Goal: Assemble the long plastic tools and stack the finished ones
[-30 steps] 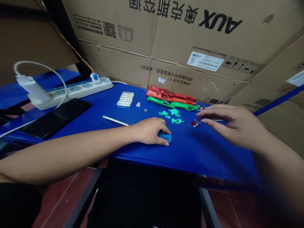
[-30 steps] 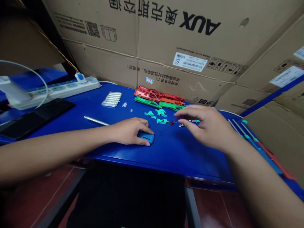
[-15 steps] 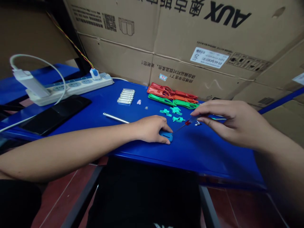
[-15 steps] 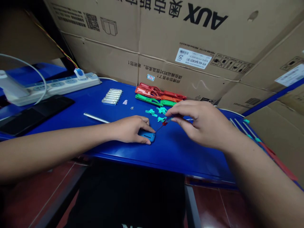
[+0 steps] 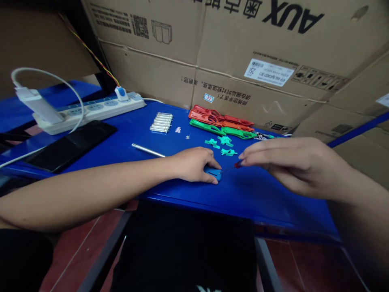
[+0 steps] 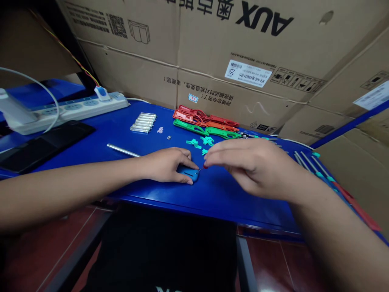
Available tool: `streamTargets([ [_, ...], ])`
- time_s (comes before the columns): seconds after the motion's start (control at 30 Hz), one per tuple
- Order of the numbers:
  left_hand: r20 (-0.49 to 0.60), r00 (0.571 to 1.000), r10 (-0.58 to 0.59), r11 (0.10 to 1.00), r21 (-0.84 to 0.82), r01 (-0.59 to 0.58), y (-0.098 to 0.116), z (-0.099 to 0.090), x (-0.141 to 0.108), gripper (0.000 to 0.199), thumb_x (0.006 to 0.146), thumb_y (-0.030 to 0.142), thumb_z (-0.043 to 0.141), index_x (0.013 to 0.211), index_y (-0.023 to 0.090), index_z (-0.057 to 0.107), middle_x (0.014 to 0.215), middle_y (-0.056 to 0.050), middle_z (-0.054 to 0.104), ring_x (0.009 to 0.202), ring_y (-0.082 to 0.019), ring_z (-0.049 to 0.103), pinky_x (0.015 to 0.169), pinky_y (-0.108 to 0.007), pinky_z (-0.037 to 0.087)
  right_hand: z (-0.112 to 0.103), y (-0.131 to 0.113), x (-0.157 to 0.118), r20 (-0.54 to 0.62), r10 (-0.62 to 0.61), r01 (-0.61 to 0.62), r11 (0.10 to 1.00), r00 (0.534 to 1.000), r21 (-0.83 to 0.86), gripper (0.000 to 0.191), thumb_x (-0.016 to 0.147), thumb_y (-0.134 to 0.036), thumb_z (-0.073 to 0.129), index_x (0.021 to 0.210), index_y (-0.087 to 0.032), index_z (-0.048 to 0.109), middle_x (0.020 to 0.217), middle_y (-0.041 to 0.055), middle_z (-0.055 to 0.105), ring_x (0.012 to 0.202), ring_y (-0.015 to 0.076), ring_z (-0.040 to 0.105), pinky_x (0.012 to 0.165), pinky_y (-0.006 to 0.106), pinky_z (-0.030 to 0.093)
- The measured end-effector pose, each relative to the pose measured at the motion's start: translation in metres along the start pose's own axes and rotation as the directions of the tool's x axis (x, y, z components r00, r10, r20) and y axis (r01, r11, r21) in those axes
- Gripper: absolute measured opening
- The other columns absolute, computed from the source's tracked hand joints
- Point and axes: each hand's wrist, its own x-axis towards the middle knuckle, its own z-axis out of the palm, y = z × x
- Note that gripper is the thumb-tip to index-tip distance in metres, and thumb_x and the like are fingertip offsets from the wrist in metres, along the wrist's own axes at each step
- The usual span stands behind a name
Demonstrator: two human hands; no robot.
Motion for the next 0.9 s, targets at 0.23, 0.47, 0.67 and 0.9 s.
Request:
streamTargets([
  [0.23,0.007,1.000,-0.005,1.000,0.000,0.005,0.002,-0.002,0.000,0.047,0.080,0.046,0.076,0.121,0.023,0.072,0.097,-0.006,0.067,0.090,-0.019,0.063,0.080,-0.028,0.048,0.001,-0.002,-0.003,0.063,-0.122,0.119,0.992,0.991,0.046,0.039,0.087,-0.001,0.048,0.114,-0.020,0.069,0.116,0.0054,0.074,0.106,0.0150,0.071,0.092,0.023,0.056],
  [0.47,0.000,1.000,0.016,1.000,-0.015,-0.016,0.001,-0.001,0.000,0.045,0.080,0.046,0.076,0.119,0.025,0.073,0.098,-0.005,0.068,0.090,-0.019,0.063,0.080,-0.028,0.049,0.001,-0.013,-0.008,0.142,-0.137,0.140,0.990,0.980,-0.012,0.038,0.093,-0.009,0.045,0.118,-0.024,0.068,0.124,0.0036,0.072,0.109,0.0184,0.070,0.088,0.028,0.059],
  [0.67,-0.005,1.000,-0.006,1.000,-0.012,0.006,0.002,-0.001,-0.001,0.047,0.080,0.046,0.076,0.121,0.024,0.072,0.104,-0.006,0.069,0.095,-0.019,0.064,0.083,-0.027,0.048,0.004,-0.045,-0.001,0.186,-0.084,0.095,0.994,0.979,-0.046,0.035,0.104,-0.021,0.039,0.104,-0.021,0.074,0.109,0.0036,0.077,0.099,0.0190,0.074,0.077,0.025,0.061],
  [0.9,-0.015,1.000,-0.005,1.000,-0.005,0.005,0.002,0.000,0.000,0.046,0.080,0.046,0.077,0.119,0.023,0.073,0.104,-0.006,0.069,0.095,-0.019,0.064,0.083,-0.027,0.048,0.012,-0.054,-0.009,0.218,-0.010,0.011,1.000,0.976,-0.004,0.033,0.102,-0.022,0.043,0.111,-0.022,0.074,0.118,0.0042,0.075,0.104,0.0200,0.073,0.080,0.026,0.063],
])
